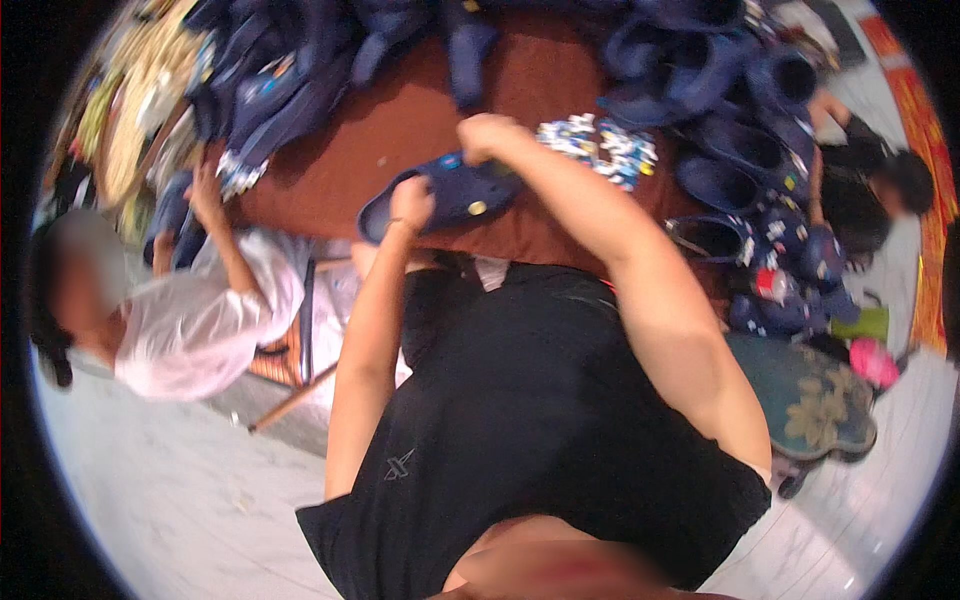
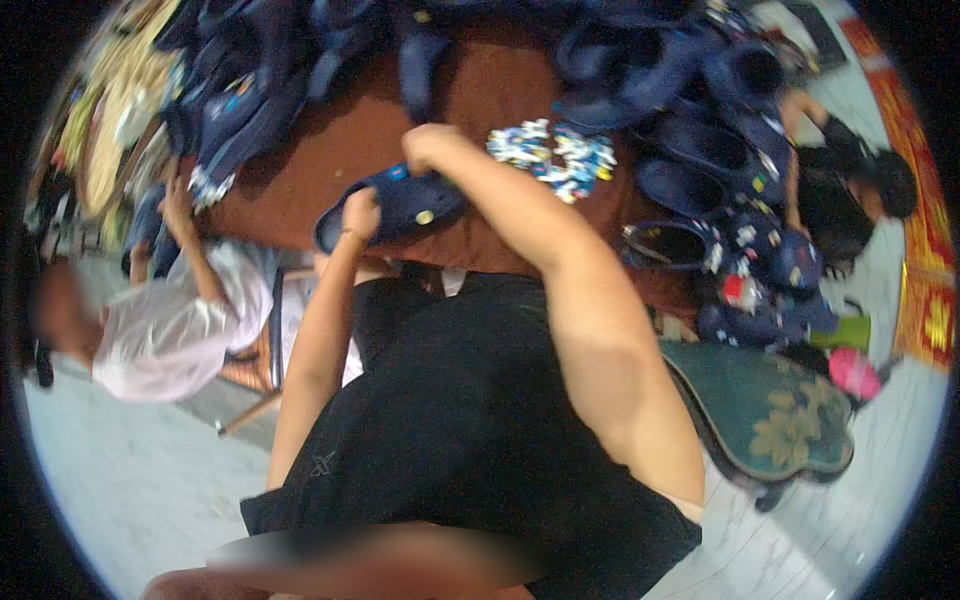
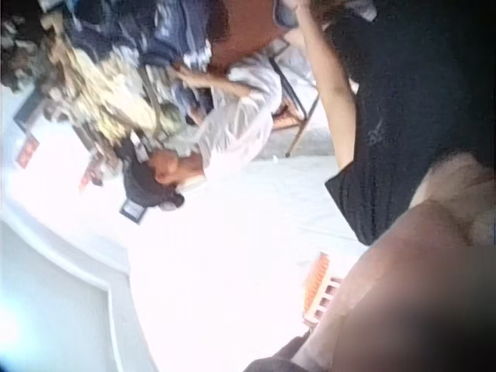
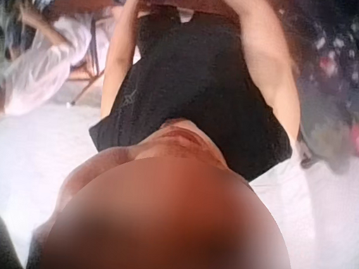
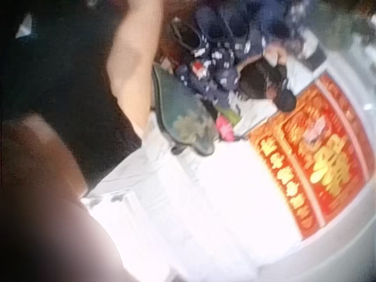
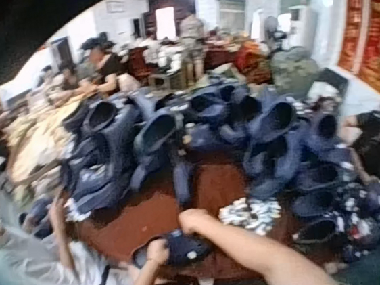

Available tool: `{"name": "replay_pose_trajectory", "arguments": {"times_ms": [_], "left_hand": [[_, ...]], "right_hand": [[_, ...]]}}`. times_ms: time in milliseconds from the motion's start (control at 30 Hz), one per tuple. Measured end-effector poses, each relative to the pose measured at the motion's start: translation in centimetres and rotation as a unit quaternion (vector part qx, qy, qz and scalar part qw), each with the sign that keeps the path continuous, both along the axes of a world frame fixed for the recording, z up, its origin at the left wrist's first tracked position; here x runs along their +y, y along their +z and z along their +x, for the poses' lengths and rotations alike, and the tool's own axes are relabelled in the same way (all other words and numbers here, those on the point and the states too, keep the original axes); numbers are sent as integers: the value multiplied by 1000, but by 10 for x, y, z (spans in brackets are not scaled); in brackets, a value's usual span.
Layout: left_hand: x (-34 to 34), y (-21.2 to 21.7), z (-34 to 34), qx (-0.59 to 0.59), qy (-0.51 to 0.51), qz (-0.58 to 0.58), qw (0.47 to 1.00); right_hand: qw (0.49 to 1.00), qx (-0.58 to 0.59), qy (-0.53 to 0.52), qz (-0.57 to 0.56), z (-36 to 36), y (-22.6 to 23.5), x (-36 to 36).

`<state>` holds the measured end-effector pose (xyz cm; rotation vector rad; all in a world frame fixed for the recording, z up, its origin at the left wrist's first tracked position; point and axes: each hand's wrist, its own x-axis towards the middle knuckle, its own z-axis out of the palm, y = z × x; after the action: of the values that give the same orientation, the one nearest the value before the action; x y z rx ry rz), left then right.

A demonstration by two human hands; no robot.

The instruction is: Attaching decorative plastic charms to blue foam clog-style shoes.

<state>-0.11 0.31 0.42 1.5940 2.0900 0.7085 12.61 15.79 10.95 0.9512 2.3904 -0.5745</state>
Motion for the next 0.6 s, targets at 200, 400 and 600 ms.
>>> {"name": "replay_pose_trajectory", "arguments": {"times_ms": [200, 400, 600], "left_hand": [[-6, -3, 2, 24, 35, 5, 999], [-7, 11, 2, -18, 9, -15, 1000], [-18, 54, 50, -513, 65, -38, 855]], "right_hand": [[991, 64, -11, -121, 18, -19, 21], [847, 440, -283, -94, 119, -75, -14], [856, 344, -297, -245, 178, -74, -103]]}}
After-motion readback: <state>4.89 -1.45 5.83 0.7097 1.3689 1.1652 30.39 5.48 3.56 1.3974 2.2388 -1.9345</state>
